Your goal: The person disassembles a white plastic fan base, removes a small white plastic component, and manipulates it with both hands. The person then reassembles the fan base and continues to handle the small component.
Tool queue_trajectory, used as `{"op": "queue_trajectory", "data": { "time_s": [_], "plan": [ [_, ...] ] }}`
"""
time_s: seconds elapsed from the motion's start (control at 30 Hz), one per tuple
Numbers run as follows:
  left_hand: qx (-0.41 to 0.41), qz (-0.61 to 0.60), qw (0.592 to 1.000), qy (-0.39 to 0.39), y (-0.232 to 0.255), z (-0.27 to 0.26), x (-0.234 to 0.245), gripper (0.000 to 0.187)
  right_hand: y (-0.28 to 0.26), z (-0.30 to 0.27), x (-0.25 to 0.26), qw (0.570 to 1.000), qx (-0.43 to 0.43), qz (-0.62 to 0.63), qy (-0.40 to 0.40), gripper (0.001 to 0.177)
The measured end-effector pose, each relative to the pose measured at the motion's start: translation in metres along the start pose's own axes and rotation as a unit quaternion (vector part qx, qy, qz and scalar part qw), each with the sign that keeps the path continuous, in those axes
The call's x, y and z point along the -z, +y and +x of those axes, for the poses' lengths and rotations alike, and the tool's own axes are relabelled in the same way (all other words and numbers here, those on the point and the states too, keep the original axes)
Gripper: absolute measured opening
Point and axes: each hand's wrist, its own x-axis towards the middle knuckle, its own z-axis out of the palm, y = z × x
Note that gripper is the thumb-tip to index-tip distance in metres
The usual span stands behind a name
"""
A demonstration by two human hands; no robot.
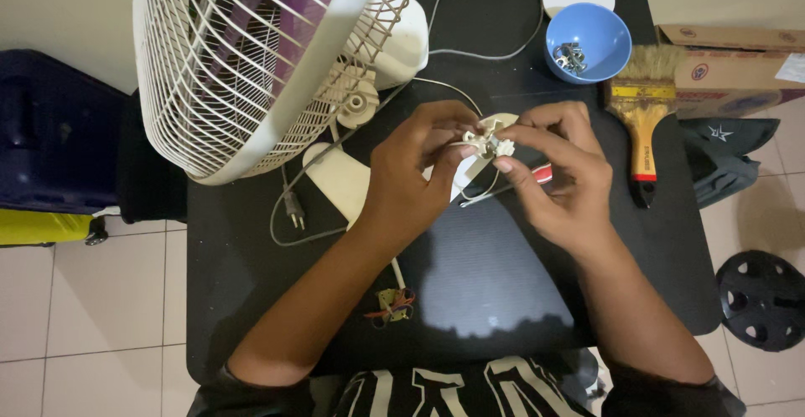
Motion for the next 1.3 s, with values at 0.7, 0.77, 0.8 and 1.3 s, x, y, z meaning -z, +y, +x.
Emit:
{"op": "queue_trajectory", "data": {
  "time_s": [0.7, 0.77, 0.8, 1.3],
  "plan": [
    [0.061, -0.061, 0.996, 0.017, -0.001, 0.003, 0.0, 0.022, -0.008, 0.003, -0.007, 0.988, 0.079, -0.132, 0.007, 0.03],
    [0.06, -0.085, 0.995, 0.004, -0.006, 0.004, 0.0, 0.022, -0.01, 0.003, -0.006, 0.989, 0.079, -0.123, 0.002, 0.03],
    [0.059, -0.097, 0.994, -0.002, -0.008, 0.004, 0.001, 0.022, -0.011, 0.002, -0.005, 0.99, 0.079, -0.119, 0.0, 0.03],
    [0.048, -0.14, 0.989, -0.011, -0.018, 0.004, 0.002, 0.025, -0.018, 0.0, -0.004, 0.988, 0.077, -0.136, -0.005, 0.028]
  ]
}}
